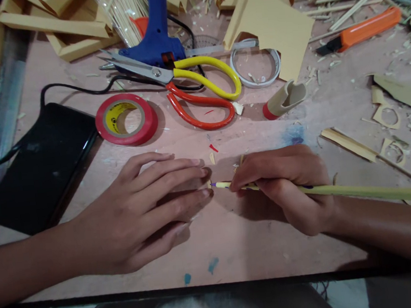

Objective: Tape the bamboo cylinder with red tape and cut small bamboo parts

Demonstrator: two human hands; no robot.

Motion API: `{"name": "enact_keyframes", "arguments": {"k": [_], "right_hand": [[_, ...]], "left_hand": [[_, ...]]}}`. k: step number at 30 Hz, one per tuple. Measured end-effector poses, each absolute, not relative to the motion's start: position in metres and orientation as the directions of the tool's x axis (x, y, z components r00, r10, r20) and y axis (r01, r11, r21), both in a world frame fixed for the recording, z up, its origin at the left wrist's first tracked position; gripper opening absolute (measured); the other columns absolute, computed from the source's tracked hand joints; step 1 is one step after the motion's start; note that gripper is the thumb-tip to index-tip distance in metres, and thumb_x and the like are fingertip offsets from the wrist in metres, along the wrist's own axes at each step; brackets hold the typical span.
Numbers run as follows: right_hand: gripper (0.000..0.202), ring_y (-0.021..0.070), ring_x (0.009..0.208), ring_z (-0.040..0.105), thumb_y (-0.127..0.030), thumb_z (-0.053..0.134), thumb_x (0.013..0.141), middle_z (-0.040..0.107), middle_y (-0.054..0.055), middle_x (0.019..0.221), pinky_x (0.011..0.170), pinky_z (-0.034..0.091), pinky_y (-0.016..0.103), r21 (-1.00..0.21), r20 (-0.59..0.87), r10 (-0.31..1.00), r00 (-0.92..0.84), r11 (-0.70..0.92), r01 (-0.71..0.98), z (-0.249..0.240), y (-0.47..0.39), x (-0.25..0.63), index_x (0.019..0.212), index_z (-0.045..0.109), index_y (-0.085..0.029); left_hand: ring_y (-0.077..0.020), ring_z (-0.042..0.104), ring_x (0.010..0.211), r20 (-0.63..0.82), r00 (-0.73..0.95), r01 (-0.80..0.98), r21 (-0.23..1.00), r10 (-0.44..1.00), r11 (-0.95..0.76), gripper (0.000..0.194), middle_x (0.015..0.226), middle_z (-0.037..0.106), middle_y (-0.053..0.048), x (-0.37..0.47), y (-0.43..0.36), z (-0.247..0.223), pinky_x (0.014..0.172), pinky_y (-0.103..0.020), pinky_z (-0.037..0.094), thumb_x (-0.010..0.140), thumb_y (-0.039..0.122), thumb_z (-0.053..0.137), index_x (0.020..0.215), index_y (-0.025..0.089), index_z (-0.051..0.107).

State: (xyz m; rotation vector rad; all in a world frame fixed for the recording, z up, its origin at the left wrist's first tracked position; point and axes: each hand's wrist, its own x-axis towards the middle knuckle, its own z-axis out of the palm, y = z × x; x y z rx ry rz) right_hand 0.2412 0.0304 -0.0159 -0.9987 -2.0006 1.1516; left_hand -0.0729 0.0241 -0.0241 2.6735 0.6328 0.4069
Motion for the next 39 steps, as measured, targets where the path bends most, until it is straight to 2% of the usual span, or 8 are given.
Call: {"name": "enact_keyframes", "arguments": {"k": [6,11,15,21,26,31,36,39], "right_hand": [[0.036,0.0218,0.083,0.081,-0.006,0.054,0.099,0.085,0.004,0.098,0.065,0.060,0.032,-0.875,0.138,0.830,-0.541,0.357,0.325,-0.0174,0.0312,0.2411,0.101,0.084,-0.026],[0.037,0.0188,0.081,0.079,-0.001,0.051,0.098,0.084,0.005,0.097,0.066,0.058,0.030,-0.894,0.160,0.804,-0.572,0.363,0.261,-0.0162,0.0322,0.2383,0.102,0.083,-0.021],[0.037,0.0193,0.081,0.079,-0.003,0.051,0.100,0.083,0.006,0.100,0.069,0.059,0.032,-0.922,0.151,0.785,-0.601,0.331,0.201,-0.0170,0.0312,0.2375,0.109,0.083,-0.020],[0.038,0.0194,0.082,0.079,-0.002,0.053,0.098,0.083,0.004,0.098,0.066,0.056,0.031,-0.911,0.121,0.831,-0.542,0.310,0.272,-0.0187,0.0291,0.2402,0.103,0.083,-0.024],[0.036,0.0206,0.083,0.080,-0.005,0.053,0.101,0.083,0.004,0.098,0.070,0.058,0.033,-0.915,0.130,0.818,-0.560,0.316,0.249,-0.0180,0.0301,0.2392,0.104,0.083,-0.023],[0.037,0.0192,0.078,0.078,-0.003,0.052,0.099,0.083,0.003,0.096,0.065,0.057,0.032,-0.912,0.134,0.815,-0.564,0.324,0.251,-0.0174,0.0311,0.2391,0.101,0.083,-0.024],[0.040,0.0223,0.089,0.081,-0.003,0.052,0.098,0.084,0.003,0.102,0.072,0.060,0.034,-0.916,0.103,0.841,-0.531,0.288,0.280,-0.0202,0.0296,0.2418,0.105,0.084,-0.027],[0.039,0.0221,0.088,0.080,-0.004,0.053,0.099,0.084,0.004,0.102,0.073,0.059,0.034,-0.913,0.100,0.831,-0.547,0.295,0.282,-0.0211,0.0294,0.2420,0.106,0.084,-0.026]], "left_hand": [[-0.0334,0.056,0.148,0.196,0.855,0.371,0.414,0.480,-0.831,0.041,0.156,0.066,-0.013,-0.0724,0.0236,-0.0232,0.121,-0.055,0.034,0.107,0.034,0.057,0.143,0.018,0.067],[-0.0327,0.054,0.150,0.189,0.857,0.376,0.408,0.480,-0.832,0.040,0.157,0.066,-0.012,-0.0722,0.0236,-0.0230,0.124,-0.055,0.032,0.107,0.033,0.056,0.144,0.018,0.066],[-0.0340,0.053,0.152,0.198,0.864,0.362,0.395,0.463,-0.844,0.042,0.158,0.065,-0.014,-0.0727,0.0232,-0.0242,0.124,-0.056,0.031,0.109,0.033,0.054,0.146,0.016,0.064],[-0.0330,0.052,0.153,0.198,0.862,0.361,0.406,0.466,-0.840,0.041,0.158,0.065,-0.013,-0.0736,0.0221,-0.0250,0.127,-0.056,0.028,0.109,0.033,0.054,0.146,0.017,0.064],[-0.0338,0.053,0.152,0.181,0.867,0.364,0.408,0.465,-0.837,0.041,0.158,0.065,-0.013,-0.0725,0.0231,-0.0234,0.125,-0.056,0.029,0.108,0.032,0.055,0.145,0.016,0.065],[-0.0334,0.054,0.151,0.194,0.863,0.364,0.400,0.466,-0.841,0.042,0.158,0.065,-0.013,-0.0728,0.0231,-0.0245,0.127,-0.056,0.029,0.108,0.033,0.055,0.145,0.017,0.065],[-0.0343,0.053,0.152,0.187,0.866,0.362,0.405,0.464,-0.839,0.041,0.157,0.065,-0.013,-0.0729,0.0230,-0.0249,0.126,-0.056,0.029,0.108,0.033,0.056,0.144,0.016,0.065],[-0.0344,0.054,0.151,0.189,0.866,0.361,0.406,0.463,-0.840,0.041,0.157,0.065,-0.014,-0.0726,0.0234,-0.0242,0.125,-0.057,0.029,0.108,0.033,0.056,0.145,0.016,0.065]]}}
